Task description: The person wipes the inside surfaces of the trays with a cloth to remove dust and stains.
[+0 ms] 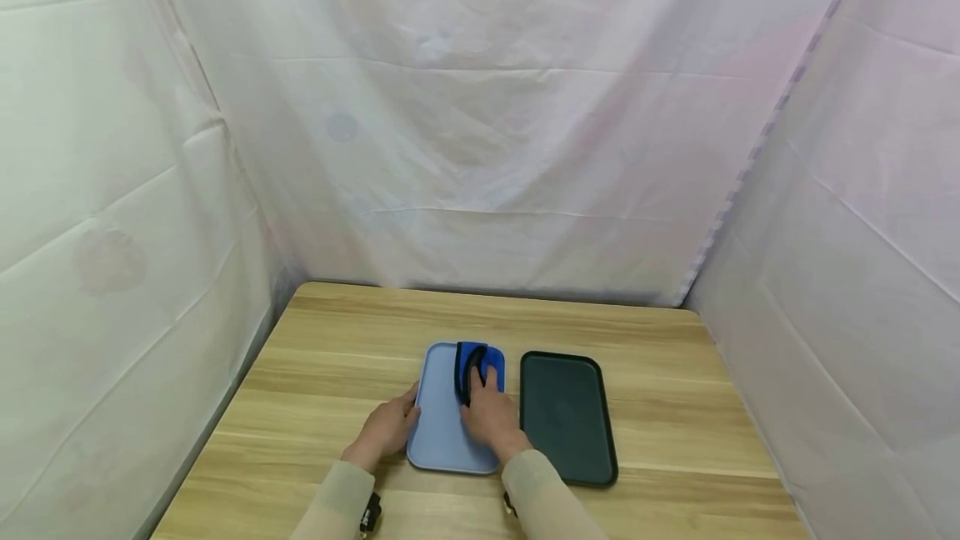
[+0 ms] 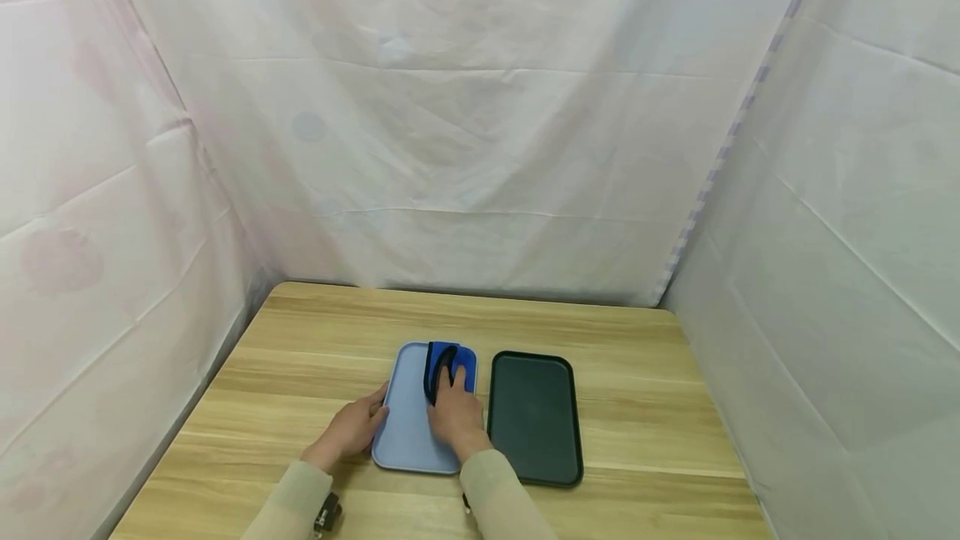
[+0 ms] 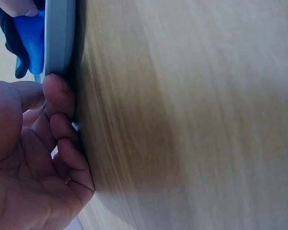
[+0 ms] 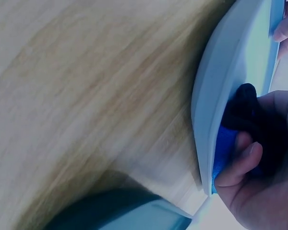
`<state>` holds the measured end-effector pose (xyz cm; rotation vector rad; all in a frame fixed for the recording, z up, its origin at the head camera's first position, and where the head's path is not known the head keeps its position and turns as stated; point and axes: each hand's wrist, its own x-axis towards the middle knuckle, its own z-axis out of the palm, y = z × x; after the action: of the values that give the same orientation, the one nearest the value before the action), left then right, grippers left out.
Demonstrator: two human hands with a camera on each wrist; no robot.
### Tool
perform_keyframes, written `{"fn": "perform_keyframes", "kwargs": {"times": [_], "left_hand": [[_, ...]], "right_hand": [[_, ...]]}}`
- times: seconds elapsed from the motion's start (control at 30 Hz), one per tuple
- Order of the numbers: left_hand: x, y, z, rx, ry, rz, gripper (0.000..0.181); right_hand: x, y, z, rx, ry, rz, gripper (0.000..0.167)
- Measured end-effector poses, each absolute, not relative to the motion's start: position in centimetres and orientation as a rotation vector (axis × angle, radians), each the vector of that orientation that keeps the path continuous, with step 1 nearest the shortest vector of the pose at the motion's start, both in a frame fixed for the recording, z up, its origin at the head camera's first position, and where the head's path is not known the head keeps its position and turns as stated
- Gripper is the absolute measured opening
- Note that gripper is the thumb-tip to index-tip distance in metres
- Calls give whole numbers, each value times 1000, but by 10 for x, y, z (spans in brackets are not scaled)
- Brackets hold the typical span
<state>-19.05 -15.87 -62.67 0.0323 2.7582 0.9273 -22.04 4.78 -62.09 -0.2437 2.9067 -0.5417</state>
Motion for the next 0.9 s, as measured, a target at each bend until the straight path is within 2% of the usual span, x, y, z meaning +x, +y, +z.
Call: {"fn": "perform_keyframes", "kwargs": {"times": [0.9], "left_hand": [[-191, -159, -630, 28, 2782, 913, 52]], "right_hand": [[-221, 26, -622, -236, 2894, -534, 78]]}}
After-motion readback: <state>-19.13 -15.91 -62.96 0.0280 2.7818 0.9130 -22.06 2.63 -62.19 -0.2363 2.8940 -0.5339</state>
